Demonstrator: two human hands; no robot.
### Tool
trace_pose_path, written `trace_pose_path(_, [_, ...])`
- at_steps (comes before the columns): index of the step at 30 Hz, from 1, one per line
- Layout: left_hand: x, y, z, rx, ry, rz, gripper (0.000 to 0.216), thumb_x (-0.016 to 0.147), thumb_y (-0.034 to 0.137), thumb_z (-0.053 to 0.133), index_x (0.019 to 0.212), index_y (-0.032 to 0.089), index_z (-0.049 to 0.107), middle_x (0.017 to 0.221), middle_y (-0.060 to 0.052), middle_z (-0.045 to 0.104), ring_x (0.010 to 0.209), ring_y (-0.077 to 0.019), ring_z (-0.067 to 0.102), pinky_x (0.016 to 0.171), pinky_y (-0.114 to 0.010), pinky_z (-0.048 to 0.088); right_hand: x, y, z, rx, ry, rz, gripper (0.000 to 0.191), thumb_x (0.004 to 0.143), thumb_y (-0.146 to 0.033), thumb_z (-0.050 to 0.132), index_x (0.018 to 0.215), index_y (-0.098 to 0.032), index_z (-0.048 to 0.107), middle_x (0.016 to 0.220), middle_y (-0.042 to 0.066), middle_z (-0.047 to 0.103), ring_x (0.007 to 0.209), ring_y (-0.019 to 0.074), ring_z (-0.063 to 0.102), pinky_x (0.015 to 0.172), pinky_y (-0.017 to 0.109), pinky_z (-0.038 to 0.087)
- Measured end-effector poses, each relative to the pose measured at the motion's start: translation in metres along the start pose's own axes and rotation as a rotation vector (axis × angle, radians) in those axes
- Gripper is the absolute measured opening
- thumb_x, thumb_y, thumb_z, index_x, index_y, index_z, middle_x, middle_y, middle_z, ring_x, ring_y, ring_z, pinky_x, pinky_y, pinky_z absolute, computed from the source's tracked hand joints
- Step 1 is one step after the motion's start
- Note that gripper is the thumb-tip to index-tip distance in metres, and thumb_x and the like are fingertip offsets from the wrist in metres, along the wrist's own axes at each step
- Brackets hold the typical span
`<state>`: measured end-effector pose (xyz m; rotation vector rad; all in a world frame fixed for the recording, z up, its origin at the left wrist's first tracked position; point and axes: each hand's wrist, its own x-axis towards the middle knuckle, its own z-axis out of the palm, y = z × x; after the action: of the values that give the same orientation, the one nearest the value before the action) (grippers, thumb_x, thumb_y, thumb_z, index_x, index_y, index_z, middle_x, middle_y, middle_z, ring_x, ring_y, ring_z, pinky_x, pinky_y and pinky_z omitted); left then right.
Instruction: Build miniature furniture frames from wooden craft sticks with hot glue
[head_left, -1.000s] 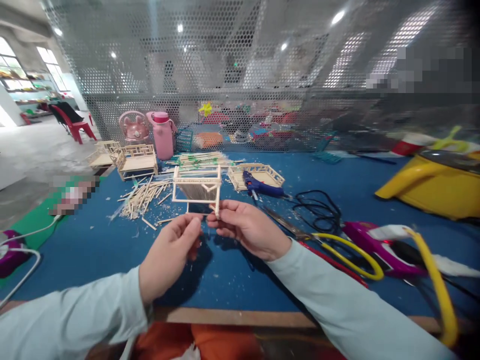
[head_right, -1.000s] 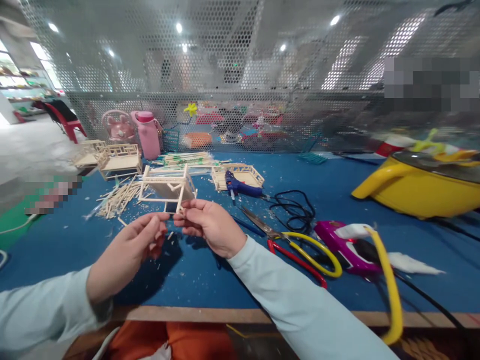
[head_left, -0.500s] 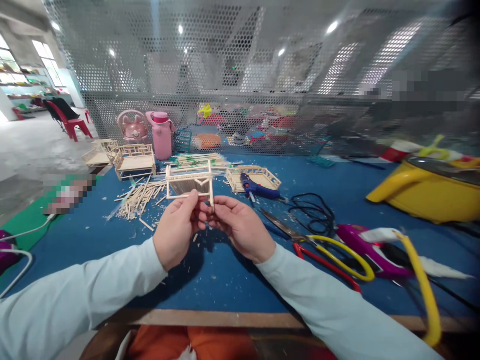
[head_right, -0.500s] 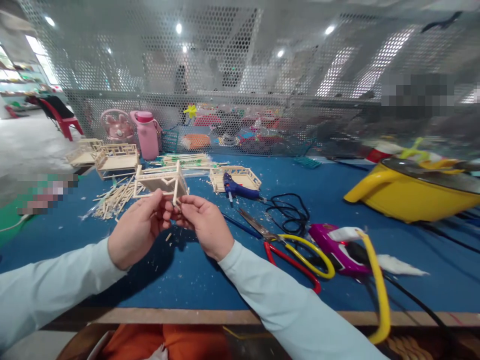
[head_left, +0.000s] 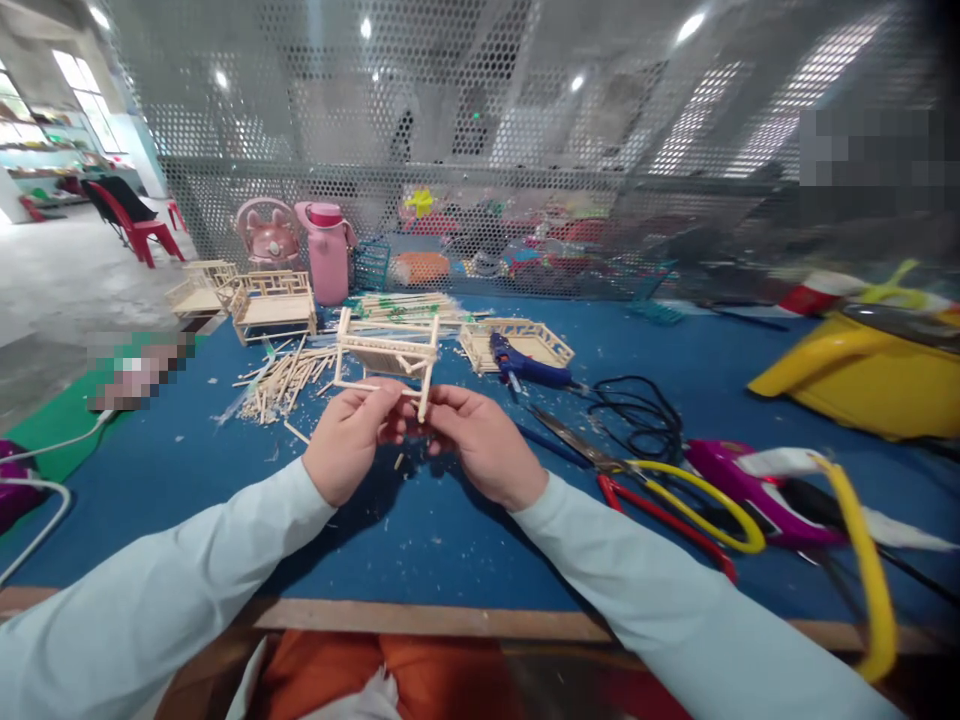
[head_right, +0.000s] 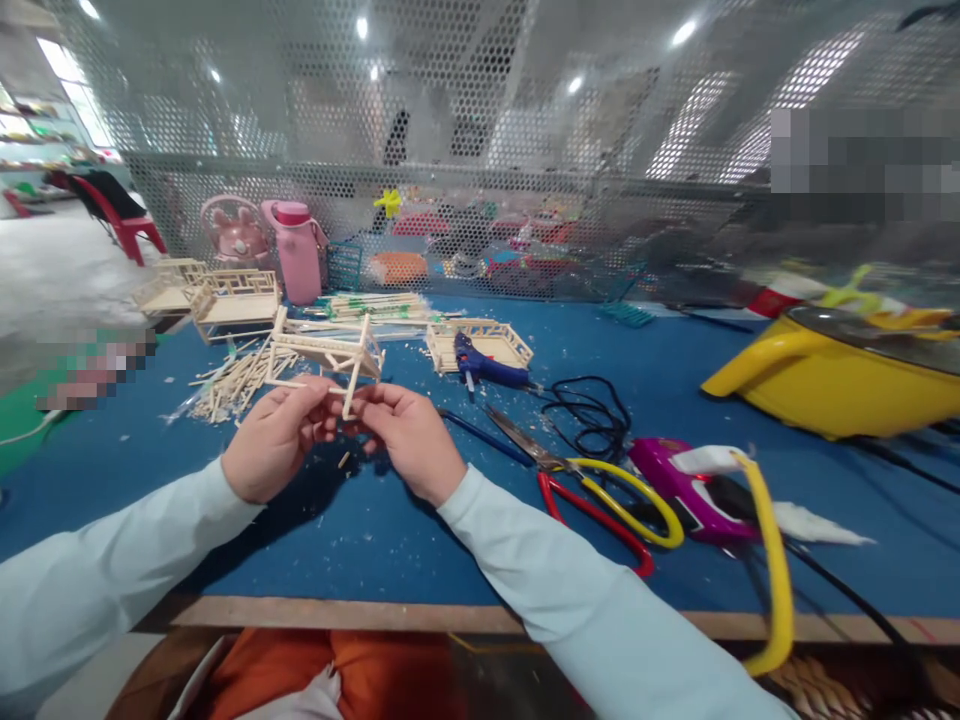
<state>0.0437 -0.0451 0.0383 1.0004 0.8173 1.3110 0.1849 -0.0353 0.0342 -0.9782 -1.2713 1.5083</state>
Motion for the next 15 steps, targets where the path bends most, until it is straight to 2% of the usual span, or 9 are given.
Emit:
trace_pose_path(3, [-0.002,-0.001,0.000,-0.009,0.043,-0.008,0.019,0.070,0.032,0.065,0.067,0.014,0.061,0.059,0.002,0.059,0.051,-0.0066,0.050,0.048,-0.017,0.041,0.001,0.000,-0.002,-0.047,0.072,-0.035,0.026,0.060,-0.033,0.076,0.075,-0.015,0.066,0.063,-0.004,0.061,0.052,0.0061,0.047,0.048,0.020,0.032])
trace_pose_path(6, [-0.002,0.001,0.000,-0.021,0.078,-0.022,0.018,0.069,0.031,0.065,0.065,0.013,0.061,0.058,0.002,0.058,0.051,-0.0068,0.050,0.047,-0.017,0.041,0.001,-0.002,0.000,0.084,0.140,0.001,0.028,0.055,-0.032,0.079,0.075,-0.016,0.066,0.062,-0.006,0.059,0.051,0.0043,0.041,0.049,0.019,0.030])
trace_pose_path(12, [-0.006,0.003,0.004,-0.099,0.058,-0.064,0.023,0.066,0.028,0.067,0.082,0.012,0.064,0.061,0.000,0.060,0.052,-0.0084,0.052,0.047,-0.019,0.043,-0.007,-0.008,0.013,0.342,0.028,0.153,0.024,0.059,-0.028,0.077,0.075,-0.017,0.064,0.063,-0.004,0.053,0.051,0.0050,0.038,0.041,0.016,0.025])
trace_pose_path(15, [-0.007,0.002,0.005,-0.130,0.049,-0.096,0.024,0.067,0.026,0.066,0.085,0.011,0.066,0.061,0.000,0.059,0.052,-0.0074,0.051,0.047,-0.018,0.042,-0.009,-0.009,0.017,0.418,0.050,0.189,0.026,0.060,-0.023,0.077,0.081,-0.017,0.063,0.061,-0.005,0.051,0.046,0.0029,0.030,0.037,0.014,0.018])
